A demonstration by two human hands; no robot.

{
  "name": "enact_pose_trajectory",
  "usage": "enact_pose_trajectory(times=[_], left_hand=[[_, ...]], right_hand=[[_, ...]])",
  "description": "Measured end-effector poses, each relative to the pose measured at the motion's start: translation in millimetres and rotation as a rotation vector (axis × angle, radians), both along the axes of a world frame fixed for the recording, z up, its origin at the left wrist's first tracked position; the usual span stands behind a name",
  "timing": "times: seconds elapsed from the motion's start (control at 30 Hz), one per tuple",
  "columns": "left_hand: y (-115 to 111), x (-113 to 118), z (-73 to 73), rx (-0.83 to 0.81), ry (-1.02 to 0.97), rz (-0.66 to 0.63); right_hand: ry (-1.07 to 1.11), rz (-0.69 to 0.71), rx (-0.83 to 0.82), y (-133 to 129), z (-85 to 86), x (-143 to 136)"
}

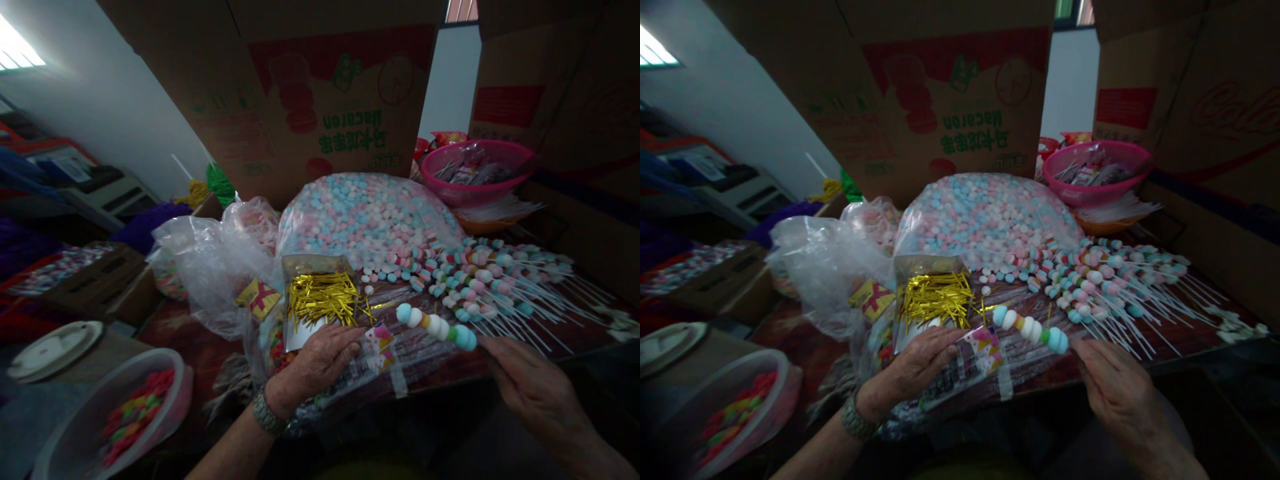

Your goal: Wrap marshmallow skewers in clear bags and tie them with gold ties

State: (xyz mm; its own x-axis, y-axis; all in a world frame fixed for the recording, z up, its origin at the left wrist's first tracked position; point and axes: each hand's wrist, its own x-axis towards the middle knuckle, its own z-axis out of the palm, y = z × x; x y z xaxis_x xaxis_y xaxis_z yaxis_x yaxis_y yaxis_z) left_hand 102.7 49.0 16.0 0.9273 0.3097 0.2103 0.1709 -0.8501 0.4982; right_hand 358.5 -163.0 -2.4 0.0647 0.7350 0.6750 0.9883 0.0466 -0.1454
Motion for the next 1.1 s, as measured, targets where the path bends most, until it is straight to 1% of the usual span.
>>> enact_pose_trajectory(times=[0.13, 0.23, 0.33, 0.43, 0.5, 0.57, 0.63, 0.7, 0.8, 0.87, 0.93, 1.0, 1.1], left_hand=[[-1, 2, 3.1, -0.016, -0.019, -0.008], [1, 2, 4.1, -0.019, 0.002, -0.018], [2, 4, 6.3, 0.036, 0.047, -0.029], [1, 11, 11.7, 0.094, 0.100, -0.085], [-2, 17, 15.3, 0.107, 0.135, -0.139], [-5, 23, 16.6, 0.104, 0.155, -0.172], [-7, 27, 14.2, 0.094, 0.163, -0.178], [-10, 30, 8.4, 0.097, 0.167, -0.164], [-16, 33, -2.9, 0.110, 0.167, -0.157], [-21, 36, -8.3, 0.073, 0.173, -0.171], [-24, 38, -9.3, -0.020, 0.189, -0.171], [-25, 41, -5.6, -0.151, 0.213, -0.176], [-21, 45, 4.8, -0.313, 0.274, -0.234]], right_hand=[[-0.025, 0.057, -0.019, 2, 7.5, -3], [-0.052, 0.109, -0.039, 2, 7.2, -2], [-0.064, 0.151, -0.084, -1, 6.5, 1], [-0.037, 0.191, -0.141, -1, 8.1, 1], [0.007, 0.217, -0.192, 1, 8.0, 0], [0.060, 0.214, -0.231, 3, 5.1, -1], [0.108, 0.176, -0.232, 3, 0.4, -2], [0.163, 0.156, -0.229, 2, -3.7, -4], [0.224, 0.194, -0.289, 4, -4.2, -10], [0.189, 0.208, -0.315, 7, -1.0, -14], [0.113, 0.208, -0.343, 10, 3.8, -15], [0.041, 0.207, -0.390, 13, 9.7, -13], [-0.063, 0.212, -0.422, 13, 20.1, -6]])
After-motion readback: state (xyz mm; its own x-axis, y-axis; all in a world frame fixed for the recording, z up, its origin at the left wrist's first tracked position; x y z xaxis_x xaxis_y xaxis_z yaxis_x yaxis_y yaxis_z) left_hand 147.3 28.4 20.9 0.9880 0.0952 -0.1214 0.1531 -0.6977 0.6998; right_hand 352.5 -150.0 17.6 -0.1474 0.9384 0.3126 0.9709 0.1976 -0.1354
